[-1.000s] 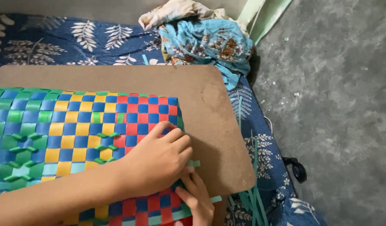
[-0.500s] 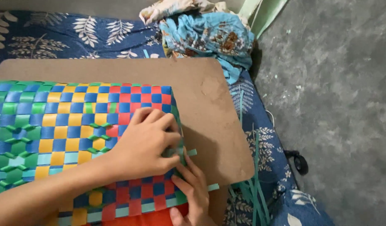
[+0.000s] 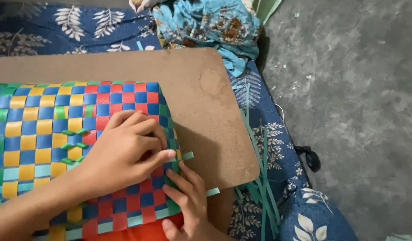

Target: Weaving and securing the ends of colorful plastic strips to finish a handmade bag.

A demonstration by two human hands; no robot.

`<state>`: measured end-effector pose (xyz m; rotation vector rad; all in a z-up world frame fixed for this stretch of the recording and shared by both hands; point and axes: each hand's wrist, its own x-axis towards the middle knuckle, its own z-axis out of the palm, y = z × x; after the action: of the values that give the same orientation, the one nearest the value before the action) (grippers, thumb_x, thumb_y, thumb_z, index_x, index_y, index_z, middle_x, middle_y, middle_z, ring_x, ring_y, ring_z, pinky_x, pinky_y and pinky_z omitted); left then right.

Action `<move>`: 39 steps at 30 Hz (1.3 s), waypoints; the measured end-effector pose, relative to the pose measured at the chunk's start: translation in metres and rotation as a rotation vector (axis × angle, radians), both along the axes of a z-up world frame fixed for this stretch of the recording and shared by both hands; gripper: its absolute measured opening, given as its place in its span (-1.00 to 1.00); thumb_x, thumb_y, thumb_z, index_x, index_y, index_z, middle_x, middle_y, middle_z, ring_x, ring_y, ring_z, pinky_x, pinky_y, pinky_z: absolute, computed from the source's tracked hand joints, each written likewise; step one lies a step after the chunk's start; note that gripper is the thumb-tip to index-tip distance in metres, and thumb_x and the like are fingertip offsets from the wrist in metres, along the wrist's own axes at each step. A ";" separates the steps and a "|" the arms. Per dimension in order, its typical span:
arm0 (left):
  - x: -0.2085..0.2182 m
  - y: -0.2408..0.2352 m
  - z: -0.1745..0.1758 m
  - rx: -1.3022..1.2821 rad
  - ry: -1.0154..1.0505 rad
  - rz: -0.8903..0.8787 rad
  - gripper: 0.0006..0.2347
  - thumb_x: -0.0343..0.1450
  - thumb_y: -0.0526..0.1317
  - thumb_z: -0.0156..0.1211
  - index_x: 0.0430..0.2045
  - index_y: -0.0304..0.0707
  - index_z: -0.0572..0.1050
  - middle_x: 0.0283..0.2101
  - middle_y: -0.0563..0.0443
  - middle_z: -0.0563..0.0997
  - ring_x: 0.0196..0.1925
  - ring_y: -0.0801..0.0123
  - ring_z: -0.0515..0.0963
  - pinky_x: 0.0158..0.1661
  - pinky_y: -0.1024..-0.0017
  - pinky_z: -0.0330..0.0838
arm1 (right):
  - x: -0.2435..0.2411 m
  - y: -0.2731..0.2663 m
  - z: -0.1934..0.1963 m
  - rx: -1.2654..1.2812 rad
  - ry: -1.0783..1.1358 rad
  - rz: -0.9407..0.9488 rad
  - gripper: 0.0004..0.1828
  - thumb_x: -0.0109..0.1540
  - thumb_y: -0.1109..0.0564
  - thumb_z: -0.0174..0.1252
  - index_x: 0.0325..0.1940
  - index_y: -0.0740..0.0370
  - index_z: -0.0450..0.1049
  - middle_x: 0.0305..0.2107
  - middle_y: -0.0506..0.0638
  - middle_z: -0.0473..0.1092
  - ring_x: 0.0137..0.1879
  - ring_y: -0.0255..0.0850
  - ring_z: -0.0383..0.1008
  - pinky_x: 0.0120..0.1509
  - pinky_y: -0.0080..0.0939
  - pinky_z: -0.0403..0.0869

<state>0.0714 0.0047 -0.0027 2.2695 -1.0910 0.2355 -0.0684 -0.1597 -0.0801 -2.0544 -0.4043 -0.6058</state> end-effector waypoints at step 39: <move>0.034 0.044 0.014 0.225 -0.471 0.226 -0.77 0.54 0.01 0.03 -0.36 -0.04 0.55 -0.12 0.09 0.60 -0.12 0.16 0.53 0.08 0.11 0.26 | 0.014 -0.004 -0.042 -0.022 -0.103 0.005 -0.43 0.50 -0.39 -0.28 0.13 0.00 0.45 0.12 0.04 0.44 0.37 0.12 0.33 0.45 0.19 0.43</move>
<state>0.1050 0.0487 0.0118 2.6177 -1.1285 0.8093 -0.0543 -0.1635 -0.1220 -2.0477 -0.4779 -0.7083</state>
